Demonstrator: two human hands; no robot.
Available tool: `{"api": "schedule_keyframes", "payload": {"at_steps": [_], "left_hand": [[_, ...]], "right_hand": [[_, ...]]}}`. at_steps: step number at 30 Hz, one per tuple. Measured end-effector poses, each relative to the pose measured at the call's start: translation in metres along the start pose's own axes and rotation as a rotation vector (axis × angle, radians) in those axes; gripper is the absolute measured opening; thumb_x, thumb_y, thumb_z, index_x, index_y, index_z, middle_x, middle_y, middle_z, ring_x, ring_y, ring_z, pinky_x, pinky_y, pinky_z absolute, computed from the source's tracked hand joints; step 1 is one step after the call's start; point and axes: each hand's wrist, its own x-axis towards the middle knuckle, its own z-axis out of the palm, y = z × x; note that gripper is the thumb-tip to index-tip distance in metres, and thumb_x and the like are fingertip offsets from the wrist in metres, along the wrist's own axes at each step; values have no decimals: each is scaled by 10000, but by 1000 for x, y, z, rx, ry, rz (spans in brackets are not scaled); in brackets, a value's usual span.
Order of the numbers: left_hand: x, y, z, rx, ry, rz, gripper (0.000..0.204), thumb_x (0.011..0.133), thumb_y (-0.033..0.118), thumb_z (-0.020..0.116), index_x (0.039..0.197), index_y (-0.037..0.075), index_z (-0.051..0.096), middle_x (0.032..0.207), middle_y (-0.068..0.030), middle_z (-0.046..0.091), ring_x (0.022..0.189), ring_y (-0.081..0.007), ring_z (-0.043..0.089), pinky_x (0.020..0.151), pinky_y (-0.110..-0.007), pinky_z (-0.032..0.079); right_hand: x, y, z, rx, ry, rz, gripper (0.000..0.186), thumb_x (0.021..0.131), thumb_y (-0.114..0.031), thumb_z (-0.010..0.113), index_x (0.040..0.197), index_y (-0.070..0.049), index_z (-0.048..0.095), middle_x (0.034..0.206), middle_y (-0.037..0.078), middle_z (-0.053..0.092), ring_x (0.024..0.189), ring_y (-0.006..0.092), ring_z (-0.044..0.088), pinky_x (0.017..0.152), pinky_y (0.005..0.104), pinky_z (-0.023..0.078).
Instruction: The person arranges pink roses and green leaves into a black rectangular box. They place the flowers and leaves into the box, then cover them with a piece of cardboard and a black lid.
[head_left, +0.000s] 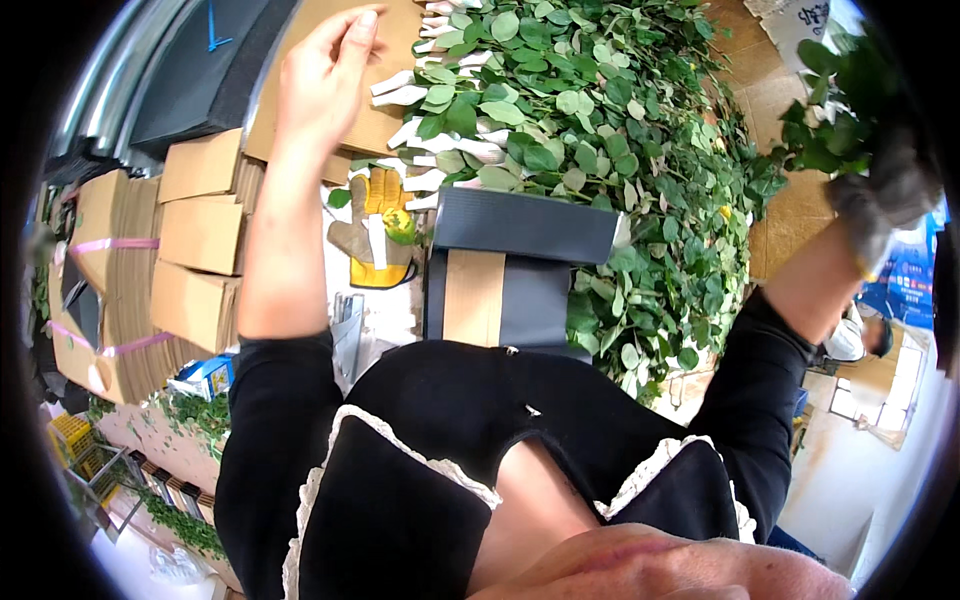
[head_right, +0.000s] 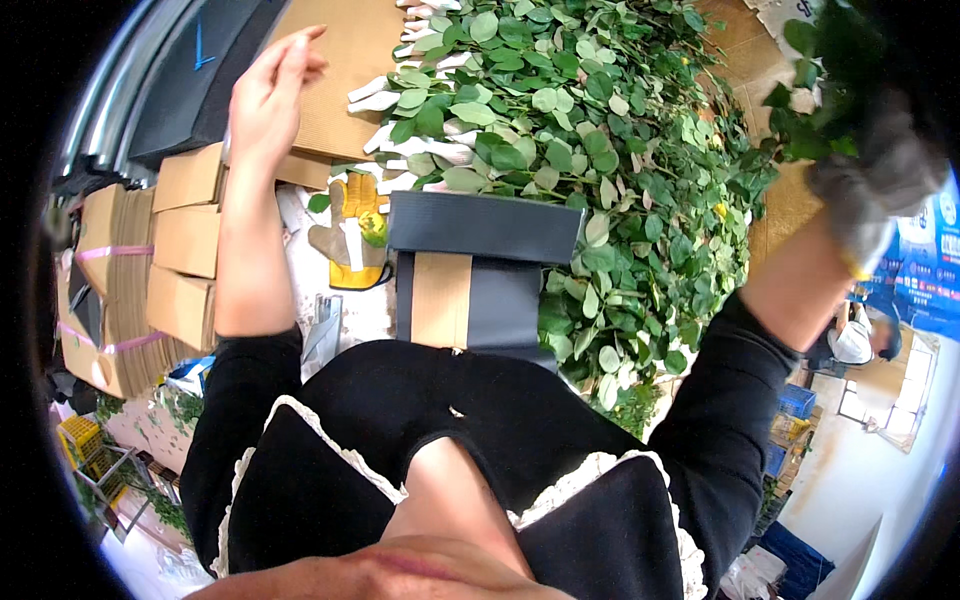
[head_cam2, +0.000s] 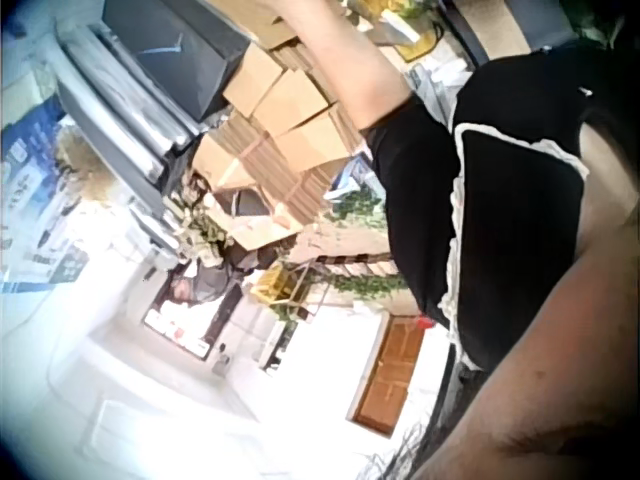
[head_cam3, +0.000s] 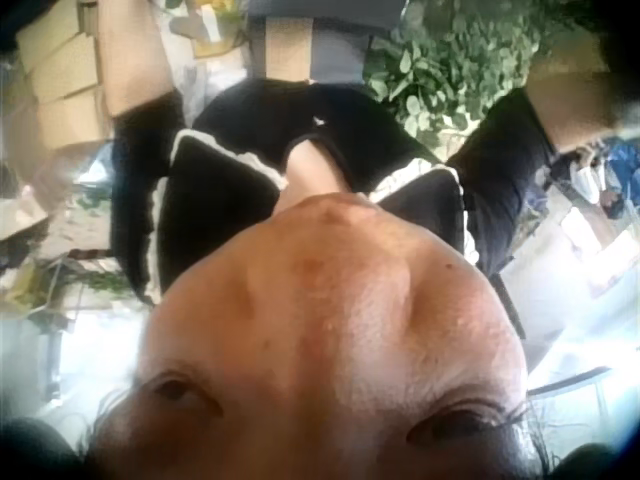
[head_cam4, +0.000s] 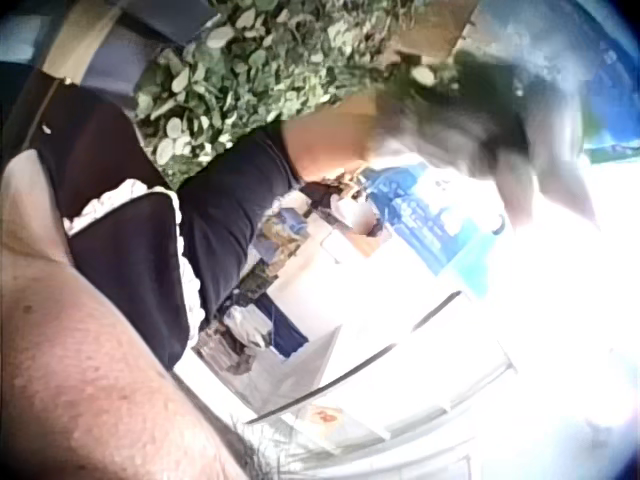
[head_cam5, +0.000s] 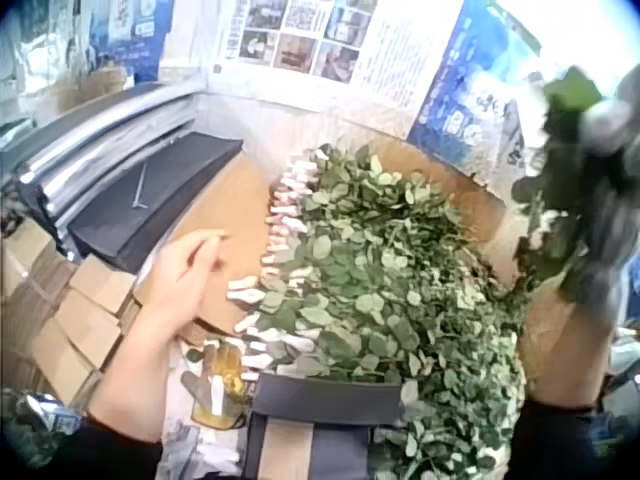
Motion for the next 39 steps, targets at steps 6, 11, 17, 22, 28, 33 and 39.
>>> {"api": "schedule_keyframes", "payload": {"at_steps": [6,11,17,22,28,33,39], "left_hand": [[-124,98,0,-576,16,188,1015,834,801,383,1454,-2,362,1122,-92,445,909,-141,518,723,-253,453],[-160,87,-20,46,142,349,787,896,682,455,1359,48,505,991,-107,540,886,-199,508,730,-302,442],[-175,105,-36,-34,282,464,233,875,121,645,1092,44,677,817,-125,673,688,-206,658,608,-313,506],[-219,91,-122,523,-361,97,411,793,321,706,1072,23,657,936,-167,689,839,-322,672,727,-381,540],[-208,110,-59,222,-385,-246,425,927,401,595,796,-1,640,639,-121,641,608,-254,636,601,-354,483],[-228,87,-52,-163,-285,-238,424,1013,231,416,690,19,594,541,-22,537,487,-110,501,477,-291,397],[-260,35,-103,1069,-983,-373,397,877,375,642,873,-19,689,886,-252,666,871,-387,644,764,-480,496]], "right_hand": [[-106,-172,167,46,-386,-242,282,851,-178,592,1117,-93,630,898,81,635,750,274,618,664,402,493],[-140,-197,213,333,-653,-4,478,808,-31,572,1278,-119,574,1172,141,645,1067,337,617,910,404,497],[-142,-207,219,453,-645,-171,407,792,-71,599,1196,-114,628,1078,137,672,990,338,644,852,398,524],[-128,-198,200,247,-756,-101,570,755,20,573,1296,-162,579,1104,130,658,984,361,636,841,418,522],[-144,-220,222,29,-591,-250,422,874,-173,495,1278,-249,591,1076,56,670,849,254,680,722,381,539],[-136,-233,215,-60,-704,-310,411,868,-210,491,1255,-291,599,1048,34,674,788,201,691,621,342,557],[-76,-136,114,197,-631,436,408,895,-165,510,1297,-139,569,1191,58,650,922,211,681,731,344,566]]}}
